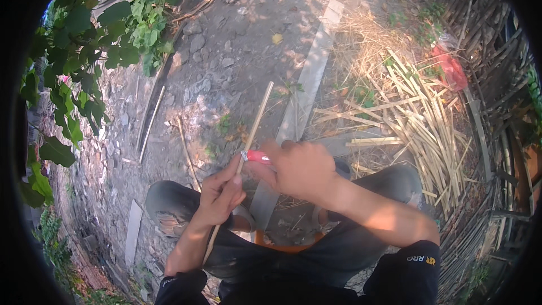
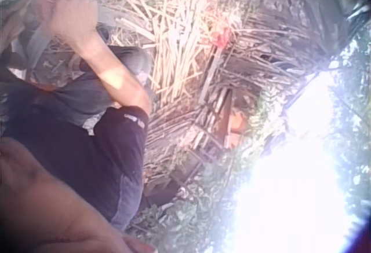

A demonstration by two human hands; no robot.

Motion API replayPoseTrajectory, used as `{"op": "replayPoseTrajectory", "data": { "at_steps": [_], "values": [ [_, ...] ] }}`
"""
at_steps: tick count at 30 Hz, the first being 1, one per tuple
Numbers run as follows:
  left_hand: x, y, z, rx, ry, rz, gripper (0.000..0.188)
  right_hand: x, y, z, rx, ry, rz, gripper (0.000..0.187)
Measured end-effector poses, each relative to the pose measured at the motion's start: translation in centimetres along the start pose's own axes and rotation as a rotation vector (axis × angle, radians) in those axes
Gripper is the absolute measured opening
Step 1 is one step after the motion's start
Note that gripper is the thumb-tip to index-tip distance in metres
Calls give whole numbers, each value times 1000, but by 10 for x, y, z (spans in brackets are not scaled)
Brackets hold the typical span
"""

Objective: The person sits on the ground and uses a red utility knife to shave and smooth a long, thin bamboo stick. They hold the stick against their leg and repeatedly scrape the blade along its length to remove the outer layer and refine the surface.

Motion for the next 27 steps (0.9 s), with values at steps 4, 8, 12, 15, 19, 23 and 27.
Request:
{"op": "replayPoseTrajectory", "data": {
  "at_steps": [4, 8, 12, 15, 19, 23, 27],
  "values": [
    [-3, -6, 0, 5, -64, 11, 49, -38, -25, 10, -113, 108, -204, 48],
    [6, 18, 5, 71, -83, 31, 53, -141, -42, 73, -342, 80, -624, 62],
    [4, 18, 14, 66, 49, -11, 53, -181, -17, 101, -461, -342, -656, 59],
    [1, 13, 11, 86, 179, -50, 53, -136, -13, 50, -270, -701, -603, 44],
    [-4, 7, 2, 83, 181, -10, 52, -55, -21, 23, -23, -948, -486, 23],
    [-7, -3, -11, 150, 131, -36, 52, -36, -24, 18, 35, -992, -422, 21],
    [-5, -5, -16, 185, 55, -39, 51, -58, -31, 33, -141, -1037, -471, 22]
  ]
}}
Point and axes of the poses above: each hand's wrist, its own y-axis away from the middle knuckle, its own z-axis out of the back of the hand, x = y × z, the point moved 6 cm from there along -y, towards the middle knuckle, and after that the axes turned 3 degrees about -x, right-handed, at the moved point
